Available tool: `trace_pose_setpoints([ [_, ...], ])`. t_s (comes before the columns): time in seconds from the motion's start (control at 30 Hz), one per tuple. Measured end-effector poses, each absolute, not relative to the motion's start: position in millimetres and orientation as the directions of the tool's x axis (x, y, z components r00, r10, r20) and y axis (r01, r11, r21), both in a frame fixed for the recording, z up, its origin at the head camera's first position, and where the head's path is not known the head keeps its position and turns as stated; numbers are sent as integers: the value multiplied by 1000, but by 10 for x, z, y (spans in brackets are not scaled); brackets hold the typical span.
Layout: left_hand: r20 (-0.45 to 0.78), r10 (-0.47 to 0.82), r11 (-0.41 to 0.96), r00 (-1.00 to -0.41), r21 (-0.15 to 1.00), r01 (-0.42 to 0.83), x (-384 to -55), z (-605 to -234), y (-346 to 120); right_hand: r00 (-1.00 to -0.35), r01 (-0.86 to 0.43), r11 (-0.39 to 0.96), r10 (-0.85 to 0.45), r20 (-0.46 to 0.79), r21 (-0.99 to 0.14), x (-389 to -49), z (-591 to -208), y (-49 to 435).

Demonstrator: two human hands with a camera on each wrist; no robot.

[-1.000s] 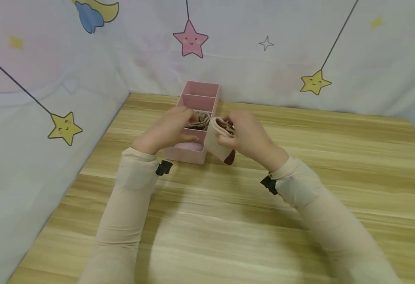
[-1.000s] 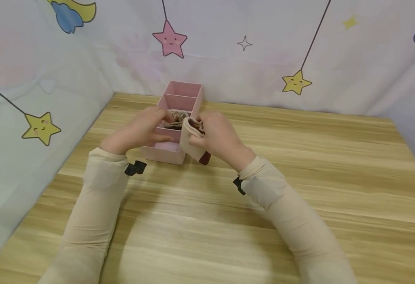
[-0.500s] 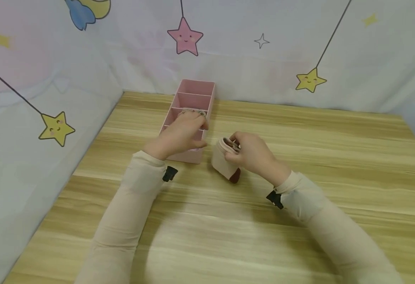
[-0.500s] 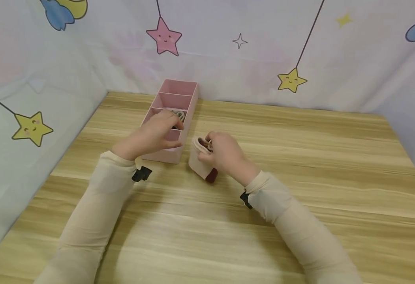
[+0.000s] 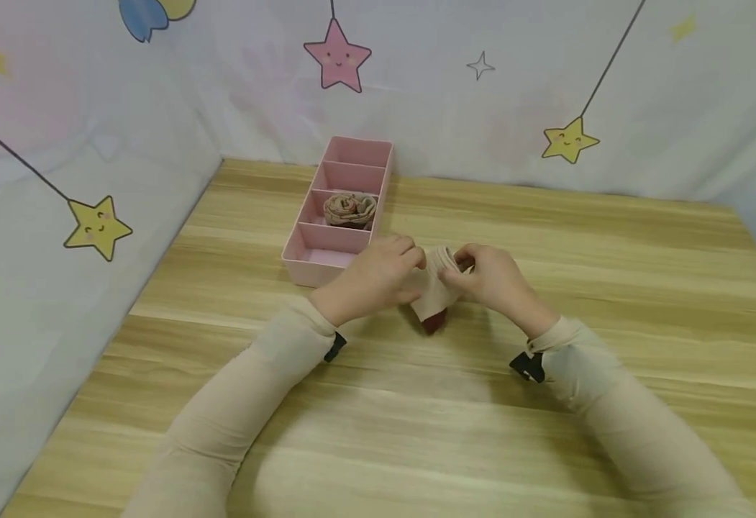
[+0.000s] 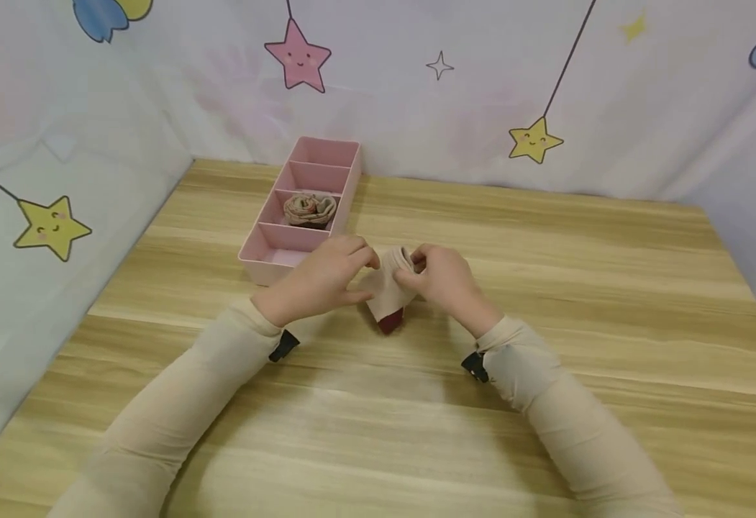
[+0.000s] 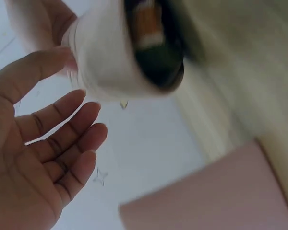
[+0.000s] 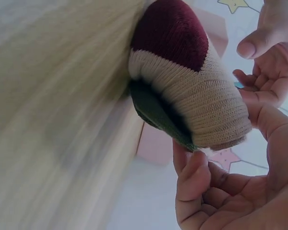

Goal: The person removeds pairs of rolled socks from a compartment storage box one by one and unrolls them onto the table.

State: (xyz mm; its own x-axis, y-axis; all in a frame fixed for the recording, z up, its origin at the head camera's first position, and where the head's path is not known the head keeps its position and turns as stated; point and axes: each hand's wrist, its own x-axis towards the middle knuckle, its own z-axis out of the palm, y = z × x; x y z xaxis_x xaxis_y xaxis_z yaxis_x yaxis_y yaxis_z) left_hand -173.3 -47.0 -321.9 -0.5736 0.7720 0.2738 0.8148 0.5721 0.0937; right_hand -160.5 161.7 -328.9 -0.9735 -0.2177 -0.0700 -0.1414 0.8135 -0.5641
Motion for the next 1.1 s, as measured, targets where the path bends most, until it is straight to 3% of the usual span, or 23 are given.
trace_pose_setpoints([
  [0.13, 296, 759, 593, -580, 52, 803, -1674, -3275, -358, -978, -93, 798, -186, -97, -596, -1589, -3285, 1683],
  [0.37, 195, 746, 634, -636, 81, 769, -1638, -3293, -258, -975, -23, 763, -160, -154, -646, -1560, -3327, 1811],
  [0.53, 142, 778, 606, -613, 94, 790, -1671, -3336, -191, -961, -6, 762, -184, -207, -648, -1528, -3364, 1932],
  [0.7, 128, 796, 588, -591, 69, 806, -1716, -3371, -146, -970, -12, 822, -148, -193, -569, -1504, -3377, 1976],
  [0.8, 125, 804, 578, -581, 65, 813, -1748, -3385, -127, -987, -57, 854, -125, -97, -517, -1486, -3396, 1977],
  [0.9, 122, 810, 569, -573, 74, 819, -1782, -3387, -108, -982, -188, 863, -170, 82, -469, -1467, -3418, 1969],
  [1.0, 116, 810, 566, -574, 98, 818, -1820, -3380, -92, -911, -397, 839, -309, 274, -372, -1451, -3433, 1960],
  [1.1, 101, 807, 568, -581, 137, 812, -1854, -3370, -84, -804, -570, 780, -467, 368, -258, -1454, -3441, 1954],
])
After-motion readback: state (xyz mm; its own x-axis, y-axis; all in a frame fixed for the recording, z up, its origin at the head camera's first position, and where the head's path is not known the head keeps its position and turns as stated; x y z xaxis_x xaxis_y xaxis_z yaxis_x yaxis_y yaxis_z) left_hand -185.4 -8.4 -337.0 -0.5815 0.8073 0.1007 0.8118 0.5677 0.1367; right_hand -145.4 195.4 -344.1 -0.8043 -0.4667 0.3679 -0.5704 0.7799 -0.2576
